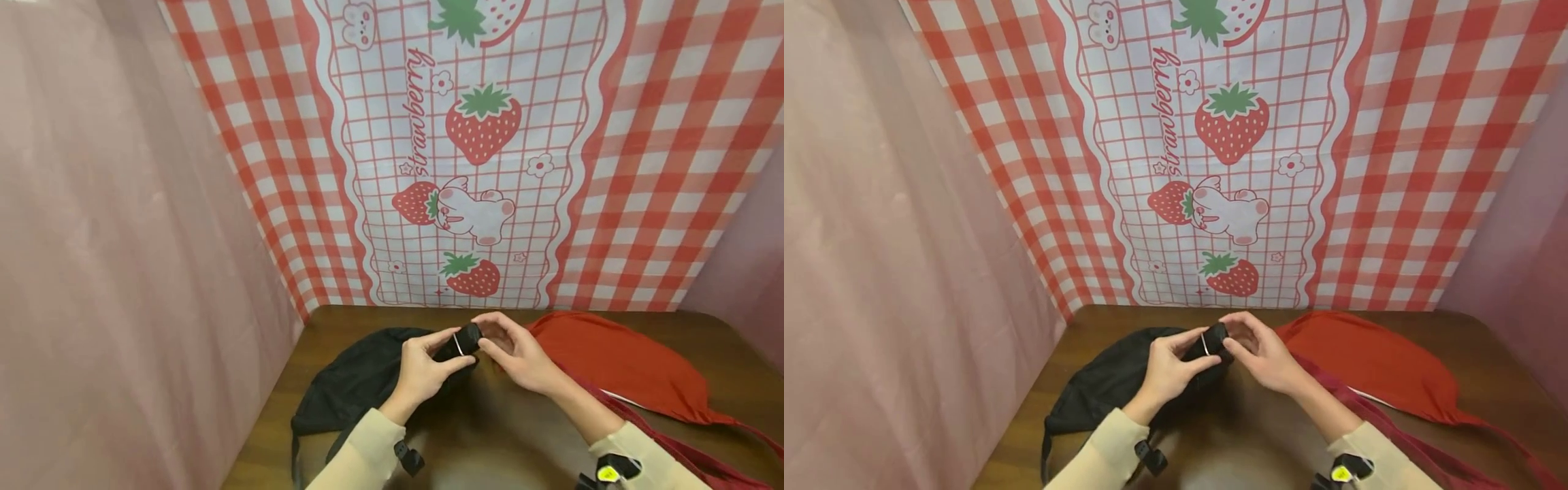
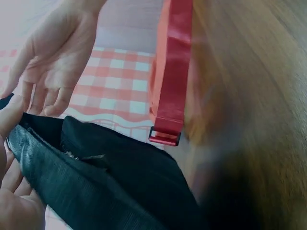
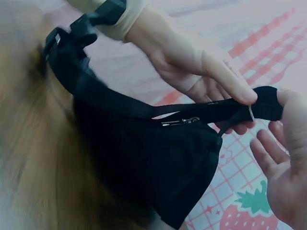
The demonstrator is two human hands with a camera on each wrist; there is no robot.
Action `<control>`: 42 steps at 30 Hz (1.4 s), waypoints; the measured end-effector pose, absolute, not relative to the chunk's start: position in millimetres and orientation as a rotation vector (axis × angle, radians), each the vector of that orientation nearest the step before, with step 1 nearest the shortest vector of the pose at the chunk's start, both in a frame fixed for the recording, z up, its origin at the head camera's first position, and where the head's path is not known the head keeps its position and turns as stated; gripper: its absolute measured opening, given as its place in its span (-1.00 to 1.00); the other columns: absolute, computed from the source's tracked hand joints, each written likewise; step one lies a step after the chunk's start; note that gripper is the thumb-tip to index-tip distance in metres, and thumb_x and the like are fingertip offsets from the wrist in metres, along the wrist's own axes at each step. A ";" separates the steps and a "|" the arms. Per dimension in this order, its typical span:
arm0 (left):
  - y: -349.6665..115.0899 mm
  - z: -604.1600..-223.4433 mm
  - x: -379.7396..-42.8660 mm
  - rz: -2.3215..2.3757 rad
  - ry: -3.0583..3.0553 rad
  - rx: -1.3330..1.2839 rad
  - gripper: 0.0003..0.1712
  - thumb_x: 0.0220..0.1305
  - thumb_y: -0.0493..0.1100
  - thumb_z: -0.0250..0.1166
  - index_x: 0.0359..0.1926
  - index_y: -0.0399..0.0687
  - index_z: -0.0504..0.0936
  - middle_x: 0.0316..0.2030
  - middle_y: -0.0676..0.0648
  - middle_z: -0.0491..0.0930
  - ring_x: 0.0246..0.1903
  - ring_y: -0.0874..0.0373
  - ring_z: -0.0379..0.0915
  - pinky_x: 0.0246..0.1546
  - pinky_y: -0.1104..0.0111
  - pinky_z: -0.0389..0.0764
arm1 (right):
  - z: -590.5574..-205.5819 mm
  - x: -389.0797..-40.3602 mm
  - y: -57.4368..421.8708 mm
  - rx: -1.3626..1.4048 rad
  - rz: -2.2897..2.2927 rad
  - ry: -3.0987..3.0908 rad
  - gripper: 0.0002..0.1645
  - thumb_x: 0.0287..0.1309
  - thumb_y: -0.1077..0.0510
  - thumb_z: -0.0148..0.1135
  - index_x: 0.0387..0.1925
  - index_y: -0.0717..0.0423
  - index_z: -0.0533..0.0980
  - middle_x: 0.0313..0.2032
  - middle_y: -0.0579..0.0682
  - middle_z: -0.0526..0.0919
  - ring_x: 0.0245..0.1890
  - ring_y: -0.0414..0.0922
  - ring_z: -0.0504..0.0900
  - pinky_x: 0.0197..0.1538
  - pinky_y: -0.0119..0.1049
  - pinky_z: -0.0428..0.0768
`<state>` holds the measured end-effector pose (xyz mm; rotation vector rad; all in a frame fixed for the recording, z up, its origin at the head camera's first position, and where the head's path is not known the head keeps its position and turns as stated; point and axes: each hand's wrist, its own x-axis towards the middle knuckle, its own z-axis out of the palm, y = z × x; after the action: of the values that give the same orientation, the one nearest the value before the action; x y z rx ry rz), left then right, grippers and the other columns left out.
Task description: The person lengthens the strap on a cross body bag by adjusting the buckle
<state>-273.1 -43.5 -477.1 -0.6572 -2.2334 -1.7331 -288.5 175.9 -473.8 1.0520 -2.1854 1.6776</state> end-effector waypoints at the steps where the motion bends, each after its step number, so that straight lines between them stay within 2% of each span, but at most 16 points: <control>1: -43.7 -477.1 -273.9 -1.721 -2.239 -0.676 -0.46 0.18 -0.18 0.64 0.19 -0.11 0.78 0.08 -0.12 0.81 0.10 0.03 0.77 0.14 0.45 0.72 | -473.0 -289.3 175.2 1.062 1.640 -2.185 -0.50 0.39 0.41 0.31 0.31 0.23 0.49 0.08 0.16 0.62 -0.15 -0.32 0.67 -0.20 -0.49 0.69; 5: -41.8 -476.9 -275.8 -1.712 -2.268 -0.719 -0.45 0.22 -0.18 0.62 0.23 -0.13 0.75 0.11 -0.12 0.80 0.13 0.05 0.75 0.18 0.49 0.68 | -466.4 -293.6 174.8 1.074 1.427 -2.226 -0.49 0.21 0.31 0.54 0.16 -0.09 0.66 -0.02 -0.09 0.68 -0.45 -0.23 0.51 -0.45 -0.43 0.53; 8: -42.0 -477.2 -276.8 -1.714 -2.276 -0.718 -0.43 0.20 -0.17 0.63 0.24 -0.14 0.74 0.12 -0.12 0.79 0.14 0.06 0.75 0.19 0.48 0.68 | -463.5 -296.0 176.1 1.063 1.374 -2.226 -0.58 0.19 0.28 0.56 0.02 -0.19 0.72 -0.10 -0.17 0.73 -0.52 -0.24 0.43 -0.48 -0.42 0.49; 11: -45.0 -474.7 -279.3 -1.680 -2.287 -0.709 -0.43 0.19 -0.17 0.63 0.23 -0.14 0.75 0.12 -0.12 0.79 0.11 0.05 0.76 0.17 0.42 0.72 | -463.6 -298.2 175.9 1.018 1.419 -2.177 -0.59 0.20 0.34 0.53 0.03 -0.08 0.73 -0.08 -0.08 0.76 -0.43 -0.30 0.56 -0.39 -0.47 0.59; 14: -47.5 -471.3 -282.7 -1.642 -2.295 -0.716 -0.44 0.19 -0.18 0.63 0.22 -0.15 0.75 0.11 -0.14 0.79 0.08 0.03 0.78 0.14 0.32 0.76 | -464.0 -301.0 174.9 0.994 1.489 -2.130 -0.58 0.22 0.41 0.48 0.09 0.07 0.71 -0.04 0.06 0.77 -0.33 -0.27 0.66 -0.33 -0.45 0.66; 18: -47.0 -468.7 -284.5 -1.637 -2.301 -0.756 -0.42 0.22 -0.20 0.61 0.25 -0.21 0.72 0.12 -0.18 0.78 0.11 0.00 0.76 0.18 0.32 0.74 | -459.9 -302.8 174.6 1.038 1.563 -2.154 -0.54 0.23 0.41 0.48 0.15 0.11 0.67 0.02 0.15 0.76 -0.39 -0.22 0.68 -0.41 -0.35 0.68; 21: -46.5 -468.7 -283.4 -1.666 -2.310 -0.758 -0.41 0.21 -0.21 0.61 0.25 -0.24 0.71 0.14 -0.19 0.77 0.14 0.01 0.75 0.20 0.36 0.71 | -455.6 -303.7 174.7 1.055 1.618 -2.152 -0.56 0.22 0.40 0.49 0.12 0.12 0.67 0.03 0.12 0.77 -0.39 -0.26 0.70 -0.41 -0.34 0.72; 24: -47.3 -470.5 -281.9 -1.699 -2.313 -0.714 -0.42 0.20 -0.21 0.62 0.24 -0.22 0.73 0.12 -0.19 0.78 0.13 0.01 0.76 0.20 0.29 0.73 | -452.2 -304.0 175.0 1.025 1.732 -2.079 -0.63 0.26 0.45 0.42 0.09 0.28 0.65 0.04 0.05 0.78 -0.20 -0.31 0.78 -0.18 -0.42 0.79; 26: -48.0 -471.2 -281.4 -1.702 -2.310 -0.690 -0.44 0.21 -0.21 0.61 0.23 -0.22 0.74 0.10 -0.20 0.79 0.12 0.00 0.76 0.20 0.22 0.74 | -452.5 -304.6 176.3 1.030 1.819 -2.033 -0.57 0.29 0.48 0.38 0.17 0.38 0.58 0.11 0.00 0.75 -0.03 -0.33 0.77 0.01 -0.46 0.76; 28: -48.7 -471.0 -281.6 -1.701 -2.300 -0.677 -0.45 0.23 -0.20 0.61 0.23 -0.22 0.73 0.09 -0.21 0.79 0.11 -0.02 0.77 0.19 0.20 0.74 | -456.1 -305.3 177.6 1.039 1.853 -2.054 -0.44 0.29 0.46 0.39 0.29 0.38 0.50 0.19 -0.08 0.71 0.13 -0.33 0.73 0.14 -0.48 0.71; 32: -49.6 -470.0 -281.6 -1.720 -2.278 -0.665 -0.43 0.23 -0.20 0.60 0.24 -0.24 0.72 0.08 -0.23 0.80 0.10 -0.05 0.77 0.16 0.29 0.75 | -474.3 -306.8 178.7 1.053 1.715 -2.278 -0.27 0.20 0.31 0.55 0.39 0.15 0.51 0.12 -0.22 0.72 -0.08 -0.31 0.73 -0.17 -0.45 0.69; 35: -49.2 -472.2 -279.5 -1.742 -2.269 -0.648 -0.42 0.22 -0.22 0.61 0.24 -0.27 0.71 0.04 -0.26 0.80 0.08 -0.09 0.78 0.12 0.31 0.76 | -489.3 -307.6 176.5 1.039 1.635 -2.379 -0.37 0.15 0.24 0.61 0.26 0.09 0.63 -0.07 -0.11 0.82 -0.26 -0.21 0.75 -0.39 -0.34 0.63; 39: -48.9 -473.7 -277.5 -1.740 -2.271 -0.629 -0.42 0.22 -0.23 0.61 0.24 -0.28 0.71 0.00 -0.27 0.80 0.06 -0.13 0.77 0.09 0.30 0.78 | -497.8 -310.8 171.5 1.042 1.668 -2.337 -0.55 0.16 0.27 0.60 0.10 0.15 0.72 -0.16 0.09 0.86 -0.22 -0.16 0.82 -0.42 -0.27 0.68; 42: -49.4 -472.2 -276.4 -1.720 -2.274 -0.602 -0.41 0.21 -0.20 0.61 0.25 -0.27 0.71 0.00 -0.26 0.80 0.05 -0.11 0.77 0.07 0.31 0.78 | -502.5 -313.0 170.2 1.034 1.641 -2.339 -0.66 0.15 0.26 0.60 -0.01 0.09 0.76 -0.19 0.07 0.86 -0.26 -0.21 0.81 -0.42 -0.25 0.70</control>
<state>-276.4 -49.4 -472.2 -0.6024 -2.2735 -1.7205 -313.0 170.2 -502.5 1.0337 -2.3395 1.6410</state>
